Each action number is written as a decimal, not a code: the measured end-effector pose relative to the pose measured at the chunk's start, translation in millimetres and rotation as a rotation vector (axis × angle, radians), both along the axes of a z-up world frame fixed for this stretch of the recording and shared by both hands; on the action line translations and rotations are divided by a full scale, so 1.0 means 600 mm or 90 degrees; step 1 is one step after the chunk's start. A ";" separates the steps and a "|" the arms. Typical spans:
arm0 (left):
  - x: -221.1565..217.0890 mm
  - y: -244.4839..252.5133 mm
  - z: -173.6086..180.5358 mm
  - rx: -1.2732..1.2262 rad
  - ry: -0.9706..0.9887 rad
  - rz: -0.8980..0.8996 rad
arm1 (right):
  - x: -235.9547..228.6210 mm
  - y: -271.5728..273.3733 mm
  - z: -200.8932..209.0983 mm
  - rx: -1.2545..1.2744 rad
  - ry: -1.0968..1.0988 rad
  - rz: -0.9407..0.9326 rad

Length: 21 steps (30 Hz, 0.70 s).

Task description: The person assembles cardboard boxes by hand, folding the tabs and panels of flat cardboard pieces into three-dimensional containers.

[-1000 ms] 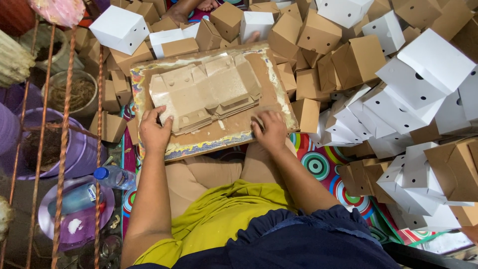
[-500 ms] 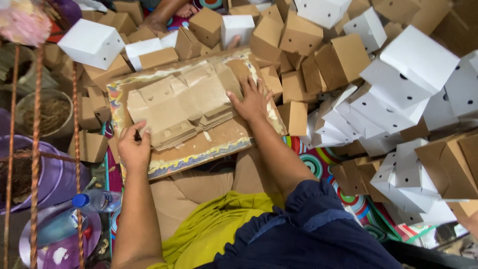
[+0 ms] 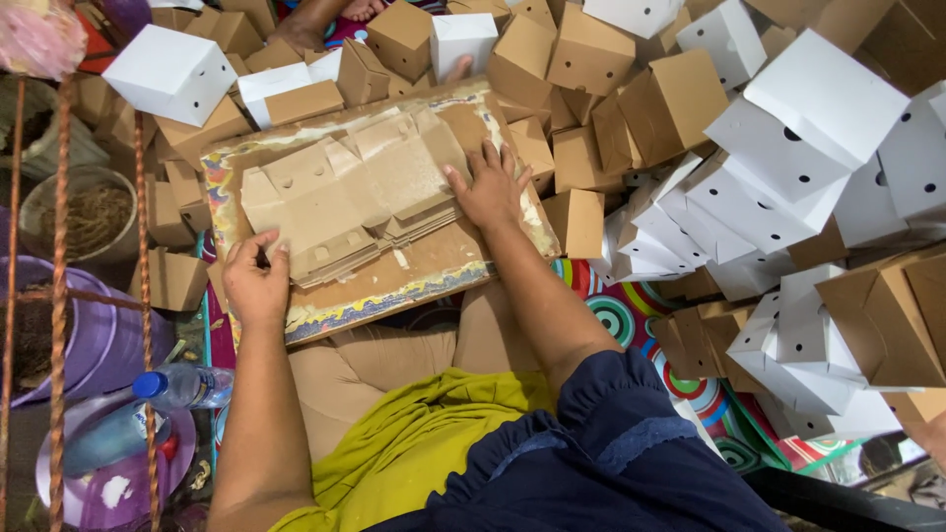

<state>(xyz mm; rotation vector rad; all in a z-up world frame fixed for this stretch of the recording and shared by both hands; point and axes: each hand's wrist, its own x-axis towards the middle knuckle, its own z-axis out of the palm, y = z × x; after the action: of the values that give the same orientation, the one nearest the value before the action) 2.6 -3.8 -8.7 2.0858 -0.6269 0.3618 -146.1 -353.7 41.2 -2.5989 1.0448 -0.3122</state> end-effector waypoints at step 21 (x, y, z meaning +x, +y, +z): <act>-0.004 -0.003 0.009 -0.004 0.007 0.018 | 0.006 0.001 -0.014 -0.016 -0.021 -0.006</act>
<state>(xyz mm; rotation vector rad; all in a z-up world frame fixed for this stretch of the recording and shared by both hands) 0.5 -5.7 -3.6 2.0915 -0.5898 0.3668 -142.5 -353.3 32.8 -2.6034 1.0482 -0.3706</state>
